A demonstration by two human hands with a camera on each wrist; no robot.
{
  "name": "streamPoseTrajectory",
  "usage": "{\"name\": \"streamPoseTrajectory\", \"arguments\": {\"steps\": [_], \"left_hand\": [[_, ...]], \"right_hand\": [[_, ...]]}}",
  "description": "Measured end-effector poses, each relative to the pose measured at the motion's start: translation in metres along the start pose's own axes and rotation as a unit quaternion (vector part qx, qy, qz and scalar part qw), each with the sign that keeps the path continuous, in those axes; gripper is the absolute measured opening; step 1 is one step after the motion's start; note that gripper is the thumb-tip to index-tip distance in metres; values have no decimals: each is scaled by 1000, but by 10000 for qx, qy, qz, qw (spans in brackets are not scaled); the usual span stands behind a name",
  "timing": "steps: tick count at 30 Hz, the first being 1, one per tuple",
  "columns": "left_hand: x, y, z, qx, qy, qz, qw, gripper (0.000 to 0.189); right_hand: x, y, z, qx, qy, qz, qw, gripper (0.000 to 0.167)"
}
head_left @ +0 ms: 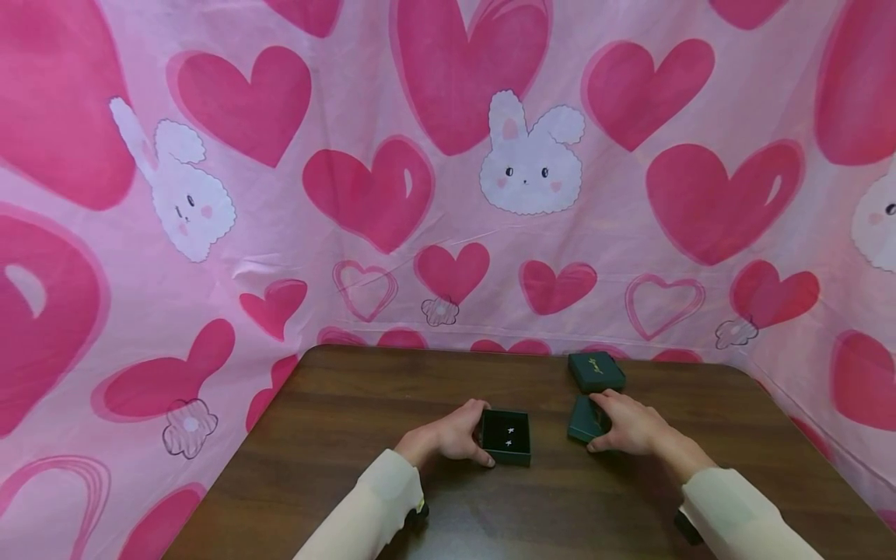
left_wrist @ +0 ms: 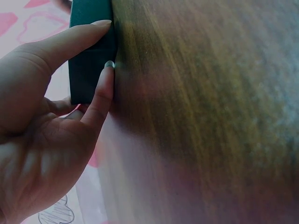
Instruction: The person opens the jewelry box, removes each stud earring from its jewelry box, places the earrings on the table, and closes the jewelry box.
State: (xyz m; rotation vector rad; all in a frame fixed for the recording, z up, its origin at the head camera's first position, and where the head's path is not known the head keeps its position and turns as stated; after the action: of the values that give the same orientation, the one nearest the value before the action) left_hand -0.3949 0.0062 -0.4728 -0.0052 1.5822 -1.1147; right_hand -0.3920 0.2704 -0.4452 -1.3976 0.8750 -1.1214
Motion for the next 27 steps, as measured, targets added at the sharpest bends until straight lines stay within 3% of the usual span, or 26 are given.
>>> {"name": "streamPoseTrajectory", "arguments": {"steps": [27], "left_hand": [[0, -2, -1, -4, -104, -14, 9999, 69]], "right_hand": [[-15, 0, 1, 155, 41, -23, 9999, 94]]}}
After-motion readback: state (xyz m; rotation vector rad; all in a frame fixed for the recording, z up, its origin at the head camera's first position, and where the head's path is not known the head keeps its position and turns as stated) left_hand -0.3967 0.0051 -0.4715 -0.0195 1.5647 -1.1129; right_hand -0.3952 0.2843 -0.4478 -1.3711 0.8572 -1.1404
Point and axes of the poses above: each hand's wrist, its own z-axis away from the middle knuckle, its own y-axis out of the palm, x = y × z, the point moved 9 cm from there along -z, towards the middle knuckle, and after that the axes turned 6 degrees about z, right-handed, at the moved point
